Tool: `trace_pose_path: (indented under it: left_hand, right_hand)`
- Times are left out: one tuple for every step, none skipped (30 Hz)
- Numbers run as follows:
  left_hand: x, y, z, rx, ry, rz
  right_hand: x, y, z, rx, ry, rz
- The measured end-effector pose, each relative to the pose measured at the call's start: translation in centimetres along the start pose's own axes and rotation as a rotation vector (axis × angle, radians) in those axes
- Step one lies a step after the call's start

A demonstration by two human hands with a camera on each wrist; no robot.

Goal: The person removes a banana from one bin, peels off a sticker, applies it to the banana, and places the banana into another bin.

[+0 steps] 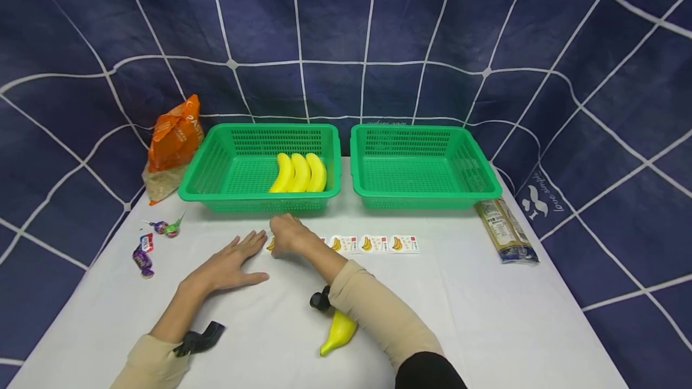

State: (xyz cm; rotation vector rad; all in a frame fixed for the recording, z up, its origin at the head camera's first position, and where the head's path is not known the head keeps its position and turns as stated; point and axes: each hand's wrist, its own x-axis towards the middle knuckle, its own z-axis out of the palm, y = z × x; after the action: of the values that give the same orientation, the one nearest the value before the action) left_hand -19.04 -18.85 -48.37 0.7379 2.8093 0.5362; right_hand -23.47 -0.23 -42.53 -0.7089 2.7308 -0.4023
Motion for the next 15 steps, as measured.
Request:
trace_pose_path:
  left_hand:
    - [0.0, 0.1, 0.0, -0.007, -0.001, 0.0]
    - [0.0, 0.1, 0.0, -0.01, -0.001, 0.001]
    - [0.0, 0.1, 0.1, -0.013, -0.002, 0.0]
    - [0.0, 0.1, 0.1, -0.011, -0.005, 0.0]
    - [0.0, 0.1, 0.1, -0.008, -0.005, 0.0]
    - [0.0, 0.1, 0.1, -0.006, -0.004, 0.002]
    - [0.0, 0.1, 0.1, -0.004, -0.004, -0.001]
    - [0.0, 0.0, 0.1, -0.001, -0.003, 0.001]
    - [0.0, 0.0, 0.1, -0.002, -0.004, -0.001]
    - [0.0, 0.0, 0.1, -0.003, -0.003, 0.0]
    - [0.0, 0.0, 0.1, -0.005, -0.004, -0.003]
    - [0.0, 0.0, 0.0, -0.006, -0.004, -0.004]
    - [0.0, 0.0, 0.0, -0.007, -0.004, -0.006]
    - [0.1, 0.0, 0.0, -0.009, -0.003, -0.004]
    - [0.1, 0.0, 0.0, -0.01, -0.003, -0.005]
  right_hand:
    - [0.1, 0.2, 0.2, 0.002, 0.002, 0.011]
    - [0.2, 0.4, 0.4, 0.005, 0.005, 0.021]
    - [0.3, 0.6, 0.6, 0.006, 0.006, 0.031]
    - [0.3, 0.7, 0.8, 0.01, 0.005, 0.04]
    - [0.4, 0.9, 0.9, 0.017, 0.004, 0.049]
    - [0.4, 1.0, 0.9, 0.026, 0.002, 0.056]
    - [0.5, 1.1, 1.0, 0.032, 0.001, 0.058]
    - [0.5, 1.2, 1.1, 0.036, 0.0, 0.056]
    - [0.6, 1.3, 1.1, 0.038, 0.001, 0.052]
    - [0.6, 1.4, 1.1, 0.043, 0.002, 0.046]
    - [0.7, 1.4, 1.1, 0.047, 0.003, 0.038]
    - [0.7, 1.5, 1.1, 0.046, 0.006, 0.03]
    - [0.7, 1.5, 1.1, 0.047, 0.009, 0.024]
    - [0.7, 1.6, 1.1, 0.048, 0.012, 0.019]
    - [0.7, 1.6, 1.2, 0.048, 0.015, 0.016]
